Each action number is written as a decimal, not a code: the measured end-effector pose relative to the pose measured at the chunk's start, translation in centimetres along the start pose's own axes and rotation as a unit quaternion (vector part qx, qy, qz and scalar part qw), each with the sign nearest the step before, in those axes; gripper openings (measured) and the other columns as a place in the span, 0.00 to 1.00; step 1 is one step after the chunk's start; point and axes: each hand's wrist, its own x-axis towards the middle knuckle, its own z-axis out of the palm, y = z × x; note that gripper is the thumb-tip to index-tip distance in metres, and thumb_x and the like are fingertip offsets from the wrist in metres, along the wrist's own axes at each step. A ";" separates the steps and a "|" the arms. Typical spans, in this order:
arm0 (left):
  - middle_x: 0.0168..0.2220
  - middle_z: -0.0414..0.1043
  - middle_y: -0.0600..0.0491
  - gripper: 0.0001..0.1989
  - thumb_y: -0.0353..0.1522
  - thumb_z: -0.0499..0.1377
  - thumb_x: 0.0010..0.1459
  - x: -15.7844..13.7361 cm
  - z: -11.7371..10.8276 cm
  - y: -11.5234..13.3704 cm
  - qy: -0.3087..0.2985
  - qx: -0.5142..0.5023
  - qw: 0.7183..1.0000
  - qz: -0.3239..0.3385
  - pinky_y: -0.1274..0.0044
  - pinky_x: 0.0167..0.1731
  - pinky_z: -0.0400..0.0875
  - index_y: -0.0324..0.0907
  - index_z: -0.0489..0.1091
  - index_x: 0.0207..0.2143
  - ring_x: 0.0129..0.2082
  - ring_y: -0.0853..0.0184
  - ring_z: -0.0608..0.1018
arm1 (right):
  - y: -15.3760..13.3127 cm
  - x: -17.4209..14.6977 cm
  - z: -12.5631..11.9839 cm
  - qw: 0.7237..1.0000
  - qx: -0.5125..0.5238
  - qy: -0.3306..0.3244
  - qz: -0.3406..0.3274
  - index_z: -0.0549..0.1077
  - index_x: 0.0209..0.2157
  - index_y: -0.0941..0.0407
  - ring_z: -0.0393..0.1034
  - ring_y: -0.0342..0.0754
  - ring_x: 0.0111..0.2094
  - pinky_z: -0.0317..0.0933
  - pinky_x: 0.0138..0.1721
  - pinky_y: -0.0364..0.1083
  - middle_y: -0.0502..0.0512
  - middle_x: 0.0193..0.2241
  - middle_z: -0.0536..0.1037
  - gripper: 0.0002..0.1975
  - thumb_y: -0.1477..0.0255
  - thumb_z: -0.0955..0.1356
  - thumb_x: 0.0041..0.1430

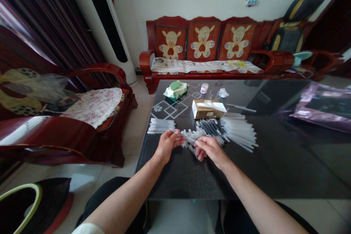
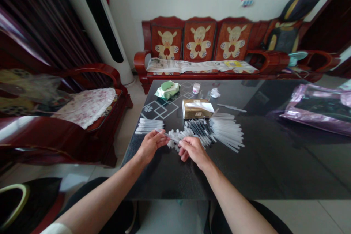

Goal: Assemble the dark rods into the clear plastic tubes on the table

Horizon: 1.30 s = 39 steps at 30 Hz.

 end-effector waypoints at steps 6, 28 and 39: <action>0.44 0.74 0.46 0.19 0.36 0.65 0.50 1.4 -2.1 3.5 0.064 0.252 0.938 0.230 0.72 0.44 0.70 0.42 0.71 0.46 0.46 0.61 0.75 | 0.1 0.0 -0.6 1.000 -0.002 0.009 -0.001 0.70 0.29 0.60 0.69 0.42 0.14 0.62 0.16 0.40 0.52 0.18 0.76 0.18 0.57 0.66 0.55; 0.38 0.72 0.49 0.11 0.31 0.53 0.61 0.4 -2.6 3.3 -0.109 0.698 0.667 0.236 0.77 0.42 0.65 0.46 0.75 0.40 0.40 0.64 0.74 | 0.7 0.0 -0.7 0.996 -0.079 -0.033 -0.010 0.73 0.33 0.61 0.68 0.41 0.15 0.60 0.15 0.39 0.52 0.20 0.77 0.20 0.56 0.65 0.56; 0.37 0.74 0.48 0.10 0.24 0.57 0.54 2.8 -5.3 3.7 -0.079 0.786 0.576 0.209 0.75 0.38 0.65 0.42 0.73 0.38 0.41 0.60 0.75 | 0.3 -0.4 -1.2 0.998 -0.064 -0.019 -0.004 0.74 0.32 0.61 0.68 0.41 0.14 0.60 0.15 0.39 0.52 0.19 0.77 0.18 0.58 0.67 0.55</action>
